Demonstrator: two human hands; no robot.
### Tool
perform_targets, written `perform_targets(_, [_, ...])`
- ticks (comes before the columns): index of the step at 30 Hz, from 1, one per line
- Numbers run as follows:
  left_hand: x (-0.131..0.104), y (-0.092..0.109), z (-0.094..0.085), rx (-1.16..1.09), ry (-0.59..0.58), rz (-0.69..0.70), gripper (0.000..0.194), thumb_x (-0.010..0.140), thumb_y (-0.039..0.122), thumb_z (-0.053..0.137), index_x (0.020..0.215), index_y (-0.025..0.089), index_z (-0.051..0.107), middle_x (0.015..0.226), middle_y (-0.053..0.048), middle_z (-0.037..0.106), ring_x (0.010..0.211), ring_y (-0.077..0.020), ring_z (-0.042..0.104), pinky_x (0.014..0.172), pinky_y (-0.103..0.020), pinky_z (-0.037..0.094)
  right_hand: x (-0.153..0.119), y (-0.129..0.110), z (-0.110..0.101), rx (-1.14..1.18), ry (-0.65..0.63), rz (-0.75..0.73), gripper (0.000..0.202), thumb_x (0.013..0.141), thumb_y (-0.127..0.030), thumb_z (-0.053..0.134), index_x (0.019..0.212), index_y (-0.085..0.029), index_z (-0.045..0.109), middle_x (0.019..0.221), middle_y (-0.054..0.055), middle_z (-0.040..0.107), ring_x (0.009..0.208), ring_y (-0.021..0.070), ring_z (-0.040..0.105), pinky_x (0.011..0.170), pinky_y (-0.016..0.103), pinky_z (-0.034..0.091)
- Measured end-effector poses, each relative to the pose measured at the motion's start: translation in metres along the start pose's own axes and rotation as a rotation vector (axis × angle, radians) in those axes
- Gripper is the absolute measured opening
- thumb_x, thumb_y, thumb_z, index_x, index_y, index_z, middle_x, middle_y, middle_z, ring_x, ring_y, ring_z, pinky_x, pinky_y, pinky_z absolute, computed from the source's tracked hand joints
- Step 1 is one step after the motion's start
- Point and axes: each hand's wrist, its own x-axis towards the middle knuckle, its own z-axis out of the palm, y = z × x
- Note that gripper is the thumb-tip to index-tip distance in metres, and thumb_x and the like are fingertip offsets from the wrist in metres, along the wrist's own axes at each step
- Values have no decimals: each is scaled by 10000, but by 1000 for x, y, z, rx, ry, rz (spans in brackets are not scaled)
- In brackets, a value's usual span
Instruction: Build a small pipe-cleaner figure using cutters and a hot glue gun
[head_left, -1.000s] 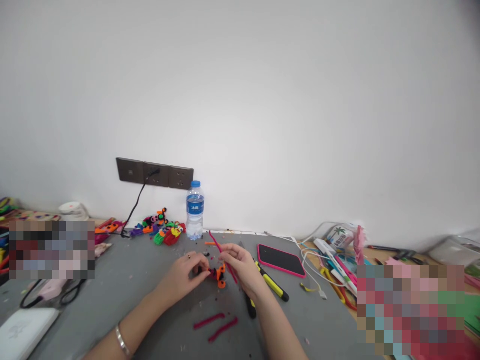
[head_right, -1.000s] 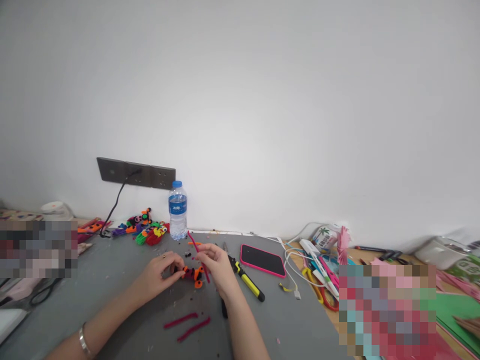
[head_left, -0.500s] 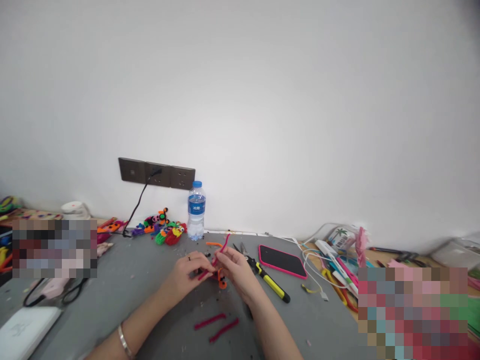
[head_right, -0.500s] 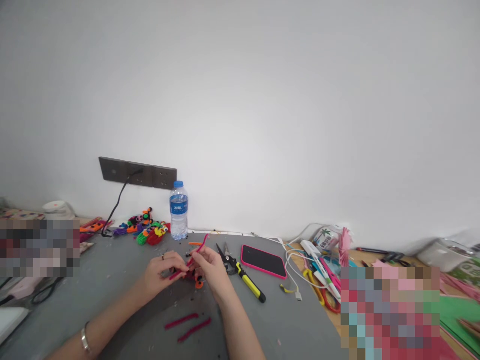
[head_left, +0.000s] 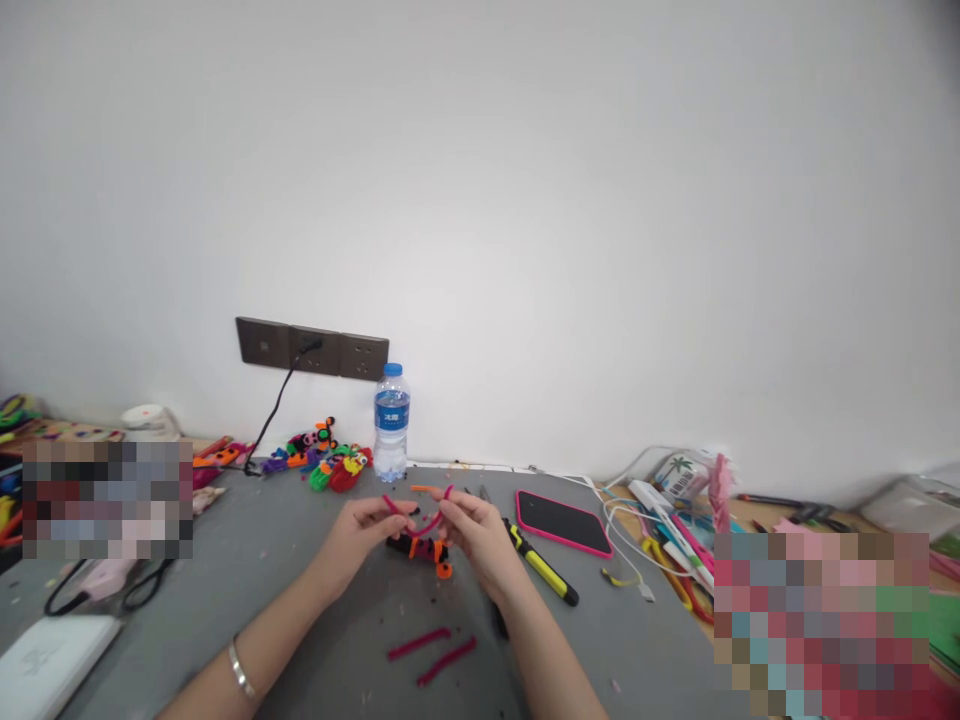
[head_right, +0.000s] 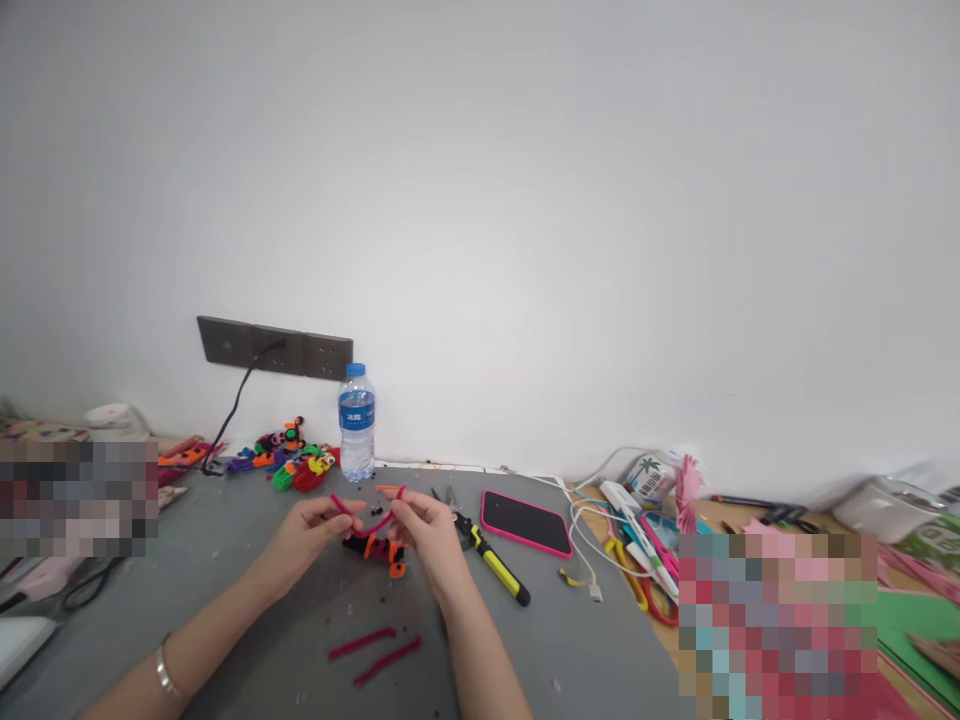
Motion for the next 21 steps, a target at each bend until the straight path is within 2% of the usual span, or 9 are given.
perform_targets(4, [0, 1, 3, -78, -33, -64, 389, 716, 456, 696, 930, 132, 695, 686, -47, 703, 634, -158, 597, 637, -268, 460, -4, -1, 4, 8, -112, 49, 397, 639, -431, 800, 902, -161, 674, 598, -18, 652, 478, 101, 544, 492, 213, 377])
perform_targets(9, [-1, 4, 7, -115, -99, -99, 333, 714, 450, 717, 816, 137, 666, 643, -15, 674, 594, -128, 570, 607, -237, 440, -3, 4, 4, -19, -141, 28, 352, 655, -414, 794, 733, -180, 542, 622, -10, 682, 497, 106, 584, 487, 205, 406])
perform_targets(15, [-2, 5, 9, -57, -195, -71, 307, 720, 430, 726, 680, 138, 637, 626, -17, 677, 586, -129, 573, 601, -236, 448, -3, 7, 6, -22, -189, 102, 397, 623, -432, 813, 715, -163, 536, 574, -16, 657, 464, 80, 566, 475, 180, 407])
perform_targets(21, [-3, 5, 11, -56, -211, -64, 297, 721, 408, 732, 646, 144, 619, 608, -16, 681, 572, -137, 583, 583, -239, 444, -5, 7, 7, 32, -242, 154, 415, 615, -412, 832, 769, -159, 540, 598, -9, 671, 464, 76, 585, 467, 164, 425])
